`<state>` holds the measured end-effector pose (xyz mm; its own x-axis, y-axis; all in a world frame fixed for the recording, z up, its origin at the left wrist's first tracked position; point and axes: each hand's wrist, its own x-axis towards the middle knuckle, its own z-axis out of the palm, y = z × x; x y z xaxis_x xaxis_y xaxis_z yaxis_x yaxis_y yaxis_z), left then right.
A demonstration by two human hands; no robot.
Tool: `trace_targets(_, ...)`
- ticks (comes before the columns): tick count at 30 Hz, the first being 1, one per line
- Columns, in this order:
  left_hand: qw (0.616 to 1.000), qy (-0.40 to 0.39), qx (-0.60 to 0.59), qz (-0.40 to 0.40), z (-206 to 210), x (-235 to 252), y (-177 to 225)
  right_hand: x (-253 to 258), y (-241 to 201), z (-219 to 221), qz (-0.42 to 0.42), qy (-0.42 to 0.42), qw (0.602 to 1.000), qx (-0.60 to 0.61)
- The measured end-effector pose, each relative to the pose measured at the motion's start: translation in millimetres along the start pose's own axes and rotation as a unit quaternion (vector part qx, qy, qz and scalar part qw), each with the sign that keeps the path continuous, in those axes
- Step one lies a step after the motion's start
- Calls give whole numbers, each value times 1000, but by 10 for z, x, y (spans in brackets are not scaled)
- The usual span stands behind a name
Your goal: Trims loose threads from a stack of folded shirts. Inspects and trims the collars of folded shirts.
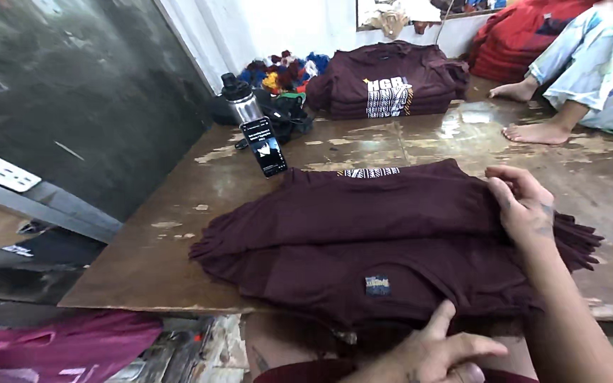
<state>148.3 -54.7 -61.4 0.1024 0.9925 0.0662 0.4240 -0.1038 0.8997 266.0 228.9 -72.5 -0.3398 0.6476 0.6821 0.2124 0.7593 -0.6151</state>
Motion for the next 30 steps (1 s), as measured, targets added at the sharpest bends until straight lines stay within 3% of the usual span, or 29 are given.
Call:
trace_targets(1,993,38,-112,27,96,14,-81,-113,-125,-80,-41,2,999,27)
trace_targets(3,979,121,-156,46,87,50,-213,-390,-392,-225,-94,-12,993,71)
trace_targets(4,983,112,-146,29,32,52,-248,-548,-531,-277,-106,-12,991,76)
trace_targets(6,968,81,-239,11,7,39,-252,-840,-746,-328,-120,5,991,63)
trace_targets(8,915,98,-391,14,21,3,-249,-1110,-863,-304,-118,20,992,45)
trace_targets(10,878,117,-465,15,-4,-12,-230,-1302,-934,-218,-110,24,993,42)
trace_targets(16,844,111,-525,-23,29,-58,-115,-1339,-1010,-41,-126,-55,989,50)
trace_targets(20,805,19,-590,-63,-64,-103,-61,-1279,-953,137,-184,-31,982,21)
trace_targets(21,831,12,-552,-65,-112,-108,-53,-1303,-949,148,-187,-24,982,31)
trace_targets(22,887,21,-459,-50,-180,-112,-52,-1347,-957,125,-176,-30,983,52)
trace_targets(23,951,56,-303,-17,-262,-114,-52,-1406,-967,82,-156,-43,983,84)
trace_targets(24,989,106,-103,28,-361,-99,-59,-1462,-973,32,-138,-61,982,114)
trace_targets(25,983,144,86,75,-490,-62,-56,-1514,-975,-15,-128,-81,980,130)
trace_targets(27,927,156,320,118,-711,33,52,-1582,-984,-85,-132,-117,978,115)
trace_targets(30,881,85,435,163,-828,130,199,-1602,-1024,-175,-166,-143,975,29)
